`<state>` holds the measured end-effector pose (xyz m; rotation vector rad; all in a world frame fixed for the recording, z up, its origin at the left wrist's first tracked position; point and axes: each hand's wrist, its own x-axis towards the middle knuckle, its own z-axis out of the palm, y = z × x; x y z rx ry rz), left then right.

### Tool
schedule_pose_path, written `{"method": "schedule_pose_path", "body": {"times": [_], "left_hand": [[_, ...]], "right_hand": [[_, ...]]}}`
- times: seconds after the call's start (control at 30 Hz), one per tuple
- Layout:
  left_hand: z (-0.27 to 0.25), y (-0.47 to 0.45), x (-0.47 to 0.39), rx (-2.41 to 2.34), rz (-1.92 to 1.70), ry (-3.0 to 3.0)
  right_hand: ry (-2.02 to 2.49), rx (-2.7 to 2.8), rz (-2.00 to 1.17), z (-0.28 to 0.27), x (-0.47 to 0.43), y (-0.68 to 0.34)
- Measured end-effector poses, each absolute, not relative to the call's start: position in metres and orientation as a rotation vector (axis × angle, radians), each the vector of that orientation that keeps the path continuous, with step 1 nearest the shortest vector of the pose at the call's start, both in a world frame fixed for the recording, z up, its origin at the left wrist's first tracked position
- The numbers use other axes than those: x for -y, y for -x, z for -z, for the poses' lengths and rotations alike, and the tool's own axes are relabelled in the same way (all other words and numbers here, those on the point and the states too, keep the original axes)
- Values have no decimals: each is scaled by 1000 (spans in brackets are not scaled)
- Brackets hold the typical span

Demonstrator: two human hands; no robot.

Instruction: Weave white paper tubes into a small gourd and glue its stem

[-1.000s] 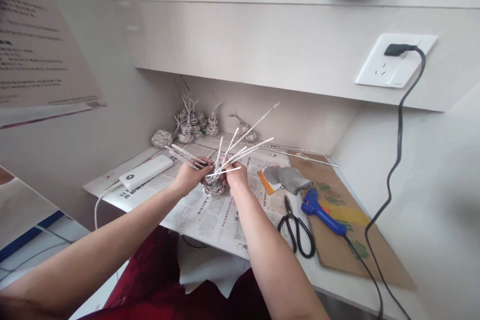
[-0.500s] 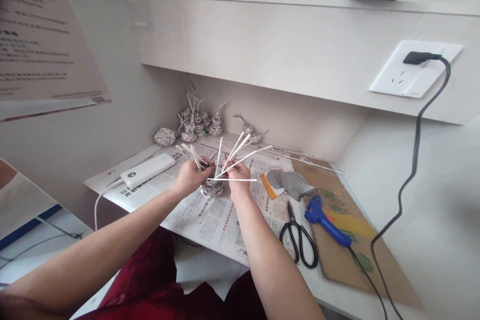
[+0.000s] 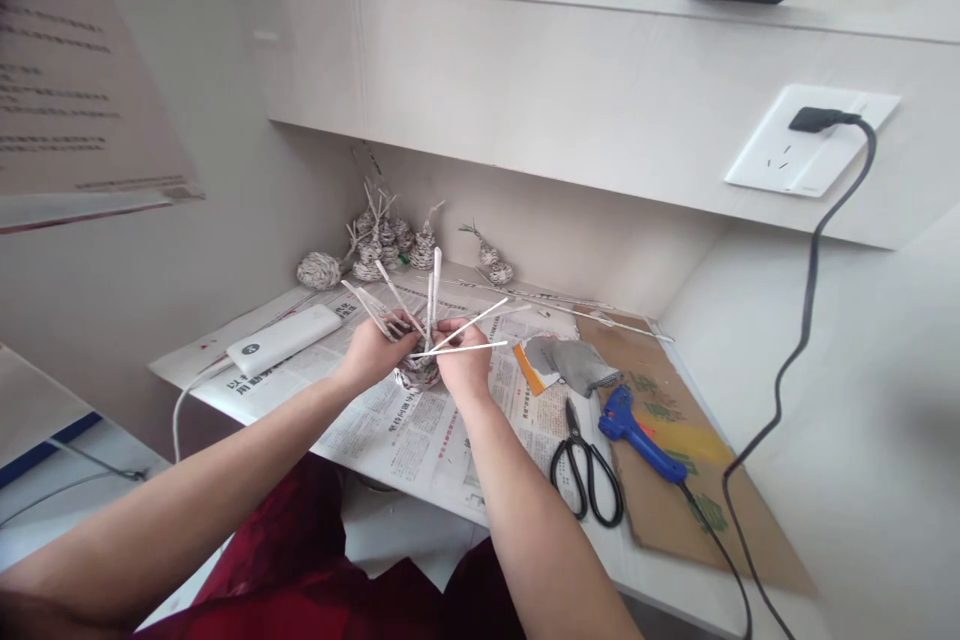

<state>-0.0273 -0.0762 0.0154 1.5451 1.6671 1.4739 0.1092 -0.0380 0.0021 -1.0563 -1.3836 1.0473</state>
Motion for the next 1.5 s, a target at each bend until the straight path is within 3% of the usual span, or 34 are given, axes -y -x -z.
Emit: {"method": "schedule_pose_path", "body": {"times": [0.57, 0.83, 1.07, 1.5], "left_hand": [[-7, 25, 74, -1533, -1542, -1548], [-6, 26, 73, -1489, -1546, -1649], [-8, 27, 76, -1457, -1560, -1780], [-3, 36, 78, -1709, -1543, -1658]], "right_hand": [[1012, 1086, -1439, -8, 33, -111], [898, 974, -1363, -7, 33, -110], [968, 939, -1590, -5, 30, -113], [1003, 972, -1570, -15, 43, -107]]}}
